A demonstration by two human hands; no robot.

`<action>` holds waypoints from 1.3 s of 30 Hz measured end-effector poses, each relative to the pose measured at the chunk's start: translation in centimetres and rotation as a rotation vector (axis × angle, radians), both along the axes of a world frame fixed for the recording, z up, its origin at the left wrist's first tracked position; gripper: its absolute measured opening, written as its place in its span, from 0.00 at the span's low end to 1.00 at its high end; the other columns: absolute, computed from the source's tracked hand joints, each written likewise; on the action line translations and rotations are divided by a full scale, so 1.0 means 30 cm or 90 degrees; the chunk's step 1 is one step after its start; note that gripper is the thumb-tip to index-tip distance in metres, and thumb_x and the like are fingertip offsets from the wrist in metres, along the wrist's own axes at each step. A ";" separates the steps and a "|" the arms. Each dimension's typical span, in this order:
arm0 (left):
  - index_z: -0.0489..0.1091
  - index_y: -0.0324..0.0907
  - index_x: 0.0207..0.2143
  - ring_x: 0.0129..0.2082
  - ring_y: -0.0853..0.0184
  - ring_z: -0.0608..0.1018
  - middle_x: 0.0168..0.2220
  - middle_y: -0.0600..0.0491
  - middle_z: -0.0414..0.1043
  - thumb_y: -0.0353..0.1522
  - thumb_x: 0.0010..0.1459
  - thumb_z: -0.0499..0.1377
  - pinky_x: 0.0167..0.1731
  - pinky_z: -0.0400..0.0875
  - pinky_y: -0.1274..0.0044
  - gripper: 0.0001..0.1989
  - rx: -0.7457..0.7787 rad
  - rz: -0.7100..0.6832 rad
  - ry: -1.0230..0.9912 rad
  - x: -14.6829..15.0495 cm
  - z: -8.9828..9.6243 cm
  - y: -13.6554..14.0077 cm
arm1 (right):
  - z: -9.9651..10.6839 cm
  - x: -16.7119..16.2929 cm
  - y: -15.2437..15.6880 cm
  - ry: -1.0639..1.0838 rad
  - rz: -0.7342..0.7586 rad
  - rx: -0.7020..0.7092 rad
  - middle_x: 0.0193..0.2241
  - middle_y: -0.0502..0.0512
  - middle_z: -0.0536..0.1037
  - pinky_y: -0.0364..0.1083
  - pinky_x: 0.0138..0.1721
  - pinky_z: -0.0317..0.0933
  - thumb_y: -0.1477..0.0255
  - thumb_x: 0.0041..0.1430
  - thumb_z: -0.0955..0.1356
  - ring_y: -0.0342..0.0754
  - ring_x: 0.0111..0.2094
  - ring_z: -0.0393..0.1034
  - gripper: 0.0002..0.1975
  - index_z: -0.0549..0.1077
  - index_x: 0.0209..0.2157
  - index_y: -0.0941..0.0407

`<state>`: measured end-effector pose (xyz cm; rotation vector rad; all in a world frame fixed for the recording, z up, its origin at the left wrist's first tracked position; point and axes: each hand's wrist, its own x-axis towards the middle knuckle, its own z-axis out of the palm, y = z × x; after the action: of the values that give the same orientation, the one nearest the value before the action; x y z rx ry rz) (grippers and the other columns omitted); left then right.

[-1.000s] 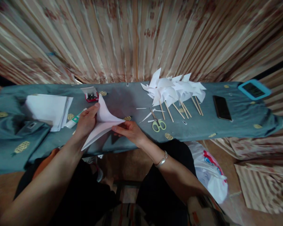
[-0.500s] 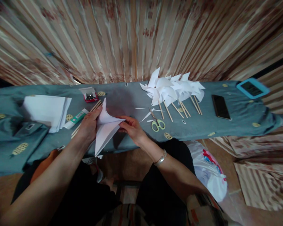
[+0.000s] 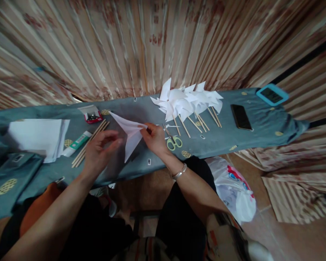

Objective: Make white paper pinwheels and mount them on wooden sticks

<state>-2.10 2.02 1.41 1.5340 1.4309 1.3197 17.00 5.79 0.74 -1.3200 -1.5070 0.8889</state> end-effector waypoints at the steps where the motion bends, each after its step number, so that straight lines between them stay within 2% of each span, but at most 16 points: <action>1: 0.74 0.43 0.37 0.36 0.62 0.77 0.35 0.52 0.75 0.43 0.49 0.68 0.43 0.73 0.69 0.16 0.003 -0.026 0.046 0.009 0.003 -0.006 | 0.008 -0.004 -0.009 -0.036 0.002 0.006 0.18 0.46 0.69 0.41 0.24 0.50 0.67 0.58 0.65 0.41 0.21 0.60 0.12 0.80 0.32 0.58; 5: 0.75 0.43 0.35 0.32 0.63 0.77 0.34 0.52 0.75 0.42 0.48 0.67 0.38 0.73 0.71 0.15 0.021 -0.062 0.149 0.029 0.003 -0.002 | 0.034 -0.029 -0.047 -0.141 0.034 0.030 0.20 0.47 0.72 0.41 0.27 0.53 0.67 0.60 0.66 0.41 0.23 0.63 0.11 0.79 0.32 0.56; 9: 0.77 0.44 0.34 0.30 0.64 0.77 0.31 0.52 0.76 0.36 0.51 0.64 0.37 0.71 0.73 0.08 0.036 -0.037 0.165 0.003 0.002 0.022 | 0.029 -0.031 -0.049 -0.088 0.039 0.033 0.19 0.46 0.71 0.42 0.26 0.53 0.63 0.61 0.67 0.41 0.22 0.63 0.13 0.79 0.31 0.57; 12: 0.78 0.43 0.32 0.29 0.64 0.76 0.30 0.53 0.77 0.35 0.51 0.64 0.33 0.70 0.75 0.07 -0.002 0.014 0.079 -0.020 0.000 0.032 | 0.010 -0.012 -0.023 0.044 0.017 -0.008 0.17 0.45 0.69 0.42 0.24 0.52 0.60 0.58 0.69 0.40 0.20 0.59 0.14 0.78 0.28 0.57; 16: 0.78 0.43 0.31 0.29 0.66 0.77 0.30 0.55 0.79 0.34 0.44 0.67 0.32 0.72 0.76 0.09 -0.091 0.066 -0.211 -0.027 0.002 0.036 | -0.006 0.018 0.004 0.279 0.004 -0.104 0.21 0.46 0.75 0.42 0.26 0.59 0.58 0.50 0.74 0.40 0.22 0.64 0.13 0.78 0.28 0.55; 20: 0.77 0.44 0.28 0.31 0.66 0.78 0.31 0.55 0.80 0.31 0.36 0.70 0.35 0.74 0.77 0.11 -0.185 0.077 -0.406 -0.018 0.014 0.032 | -0.001 0.047 0.001 0.384 -0.007 -0.190 0.23 0.46 0.78 0.42 0.27 0.63 0.59 0.45 0.77 0.40 0.24 0.68 0.12 0.78 0.26 0.53; 24: 0.76 0.43 0.27 0.32 0.65 0.79 0.32 0.53 0.80 0.31 0.35 0.71 0.34 0.75 0.76 0.12 -0.259 0.069 -0.456 -0.010 0.027 0.023 | 0.009 0.065 -0.011 0.413 0.003 -0.220 0.23 0.46 0.79 0.41 0.28 0.65 0.59 0.40 0.78 0.40 0.25 0.69 0.14 0.79 0.26 0.52; 30: 0.76 0.39 0.35 0.34 0.62 0.81 0.32 0.51 0.80 0.37 0.40 0.73 0.34 0.76 0.75 0.19 -0.273 0.059 -0.465 0.004 0.042 0.017 | 0.016 0.067 -0.019 0.427 0.024 -0.217 0.23 0.46 0.80 0.41 0.27 0.65 0.59 0.37 0.80 0.40 0.24 0.69 0.14 0.80 0.25 0.52; 35: 0.76 0.41 0.35 0.35 0.63 0.81 0.36 0.51 0.81 0.36 0.44 0.70 0.34 0.76 0.76 0.15 -0.272 0.060 -0.454 0.008 0.038 0.022 | 0.007 0.073 -0.018 0.443 0.035 -0.235 0.26 0.46 0.81 0.42 0.29 0.67 0.59 0.37 0.79 0.40 0.25 0.71 0.16 0.79 0.27 0.52; 39: 0.76 0.41 0.35 0.33 0.66 0.80 0.38 0.51 0.80 0.34 0.46 0.69 0.33 0.76 0.78 0.12 -0.269 0.084 -0.465 0.013 0.026 0.028 | -0.012 0.072 -0.009 0.443 0.025 -0.267 0.28 0.48 0.81 0.42 0.30 0.67 0.58 0.38 0.79 0.41 0.27 0.72 0.17 0.79 0.29 0.53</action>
<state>-1.70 2.87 2.18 0.5913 1.2210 1.3446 19.16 5.50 0.38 -1.0871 -0.8270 1.5550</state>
